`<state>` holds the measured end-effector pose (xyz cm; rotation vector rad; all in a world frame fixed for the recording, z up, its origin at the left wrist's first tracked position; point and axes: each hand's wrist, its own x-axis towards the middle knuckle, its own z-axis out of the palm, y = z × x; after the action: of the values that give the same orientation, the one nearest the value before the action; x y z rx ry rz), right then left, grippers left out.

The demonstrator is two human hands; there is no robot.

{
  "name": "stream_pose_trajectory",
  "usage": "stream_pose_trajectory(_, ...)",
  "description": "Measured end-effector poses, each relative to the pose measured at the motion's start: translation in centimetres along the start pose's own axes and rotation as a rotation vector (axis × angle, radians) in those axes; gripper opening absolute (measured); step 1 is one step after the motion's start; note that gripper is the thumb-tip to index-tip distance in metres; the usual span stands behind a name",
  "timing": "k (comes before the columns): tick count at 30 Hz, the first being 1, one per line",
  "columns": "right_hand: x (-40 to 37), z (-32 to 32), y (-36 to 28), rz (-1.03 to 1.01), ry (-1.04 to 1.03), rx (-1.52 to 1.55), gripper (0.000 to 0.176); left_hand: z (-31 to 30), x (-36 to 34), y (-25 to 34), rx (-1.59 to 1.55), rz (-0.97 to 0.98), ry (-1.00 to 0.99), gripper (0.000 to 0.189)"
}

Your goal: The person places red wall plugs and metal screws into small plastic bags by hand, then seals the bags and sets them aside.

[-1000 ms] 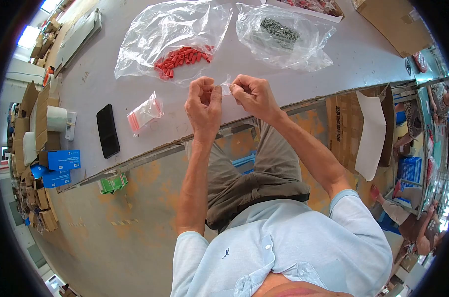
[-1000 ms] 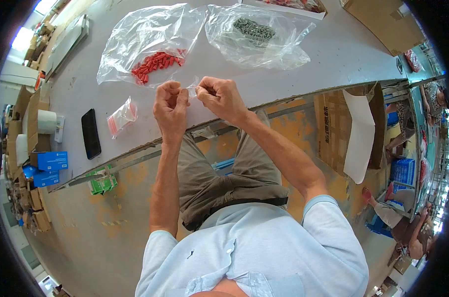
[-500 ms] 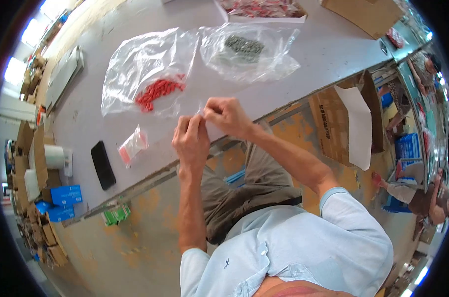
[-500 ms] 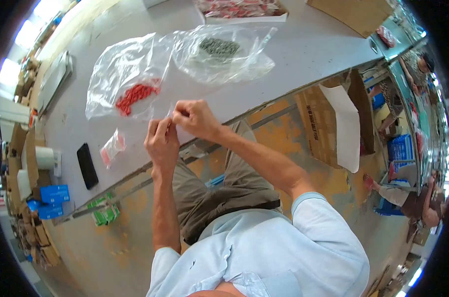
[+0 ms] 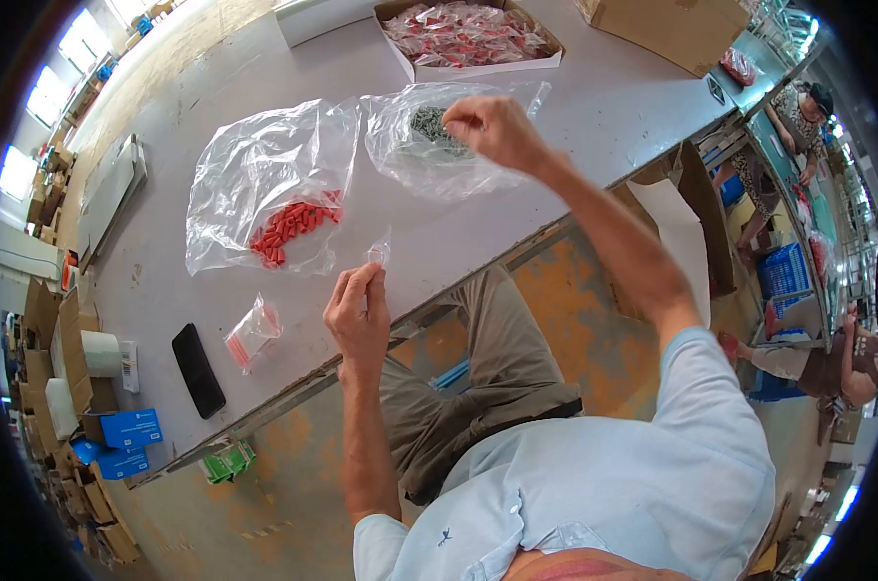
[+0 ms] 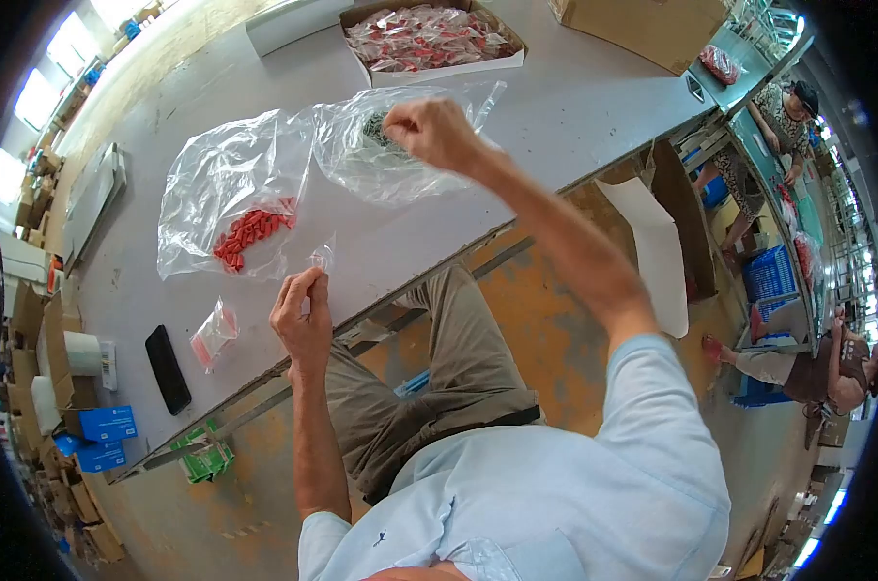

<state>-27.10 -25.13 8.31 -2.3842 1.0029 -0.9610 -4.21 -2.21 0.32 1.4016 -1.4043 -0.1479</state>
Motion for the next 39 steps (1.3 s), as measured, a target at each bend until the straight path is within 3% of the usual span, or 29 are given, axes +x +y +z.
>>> stream_pose_trajectory(1, 1.3, -0.8, 1.9, 0.001, -0.005, -0.006, 0.018, 0.0, 0.0, 0.1, -0.01, -0.003, 0.001, 0.009)
stream_pose_trajectory(3, 3.2, -1.3, 4.5, 0.066, -0.291, -0.361, 0.025, 0.1, 0.1, 0.1, -0.022, -0.005, 0.009, 0.009)
stream_pose_trajectory(6, 3.9, 0.6, 5.8, 0.107, -0.372, -0.444, 0.03, 0.3, -0.1, -0.1, 0.048, 0.016, 0.035, 0.008)
stream_pose_trajectory(12, 5.3, 2.5, 6.1, 0.081, -0.508, -0.321, 0.022, 0.2, -0.2, -0.3, 0.066, -0.011, 0.006, 0.009)
stream_pose_trajectory(13, 5.3, 2.3, 6.1, 0.08, -0.513, -0.323, 0.022, 0.1, -0.2, -0.3, 0.061, -0.015, -0.005, 0.01)
stream_pose_trajectory(15, 5.2, 1.4, 6.8, 0.264, -0.46, -0.015, 0.016, 0.2, -0.3, -0.3, 0.047, -0.026, -0.011, 0.01)
stream_pose_trajectory(21, 4.2, 0.5, 8.1, 0.299, -0.402, 0.287, 0.011, 0.2, -0.2, -0.4, 0.016, -0.022, 0.01, 0.01)
stream_pose_trajectory(39, 3.5, 0.4, 7.4, 0.418, -0.298, 0.486, 0.022, 0.1, -0.2, -0.3, 0.021, -0.041, 0.015, 0.009)
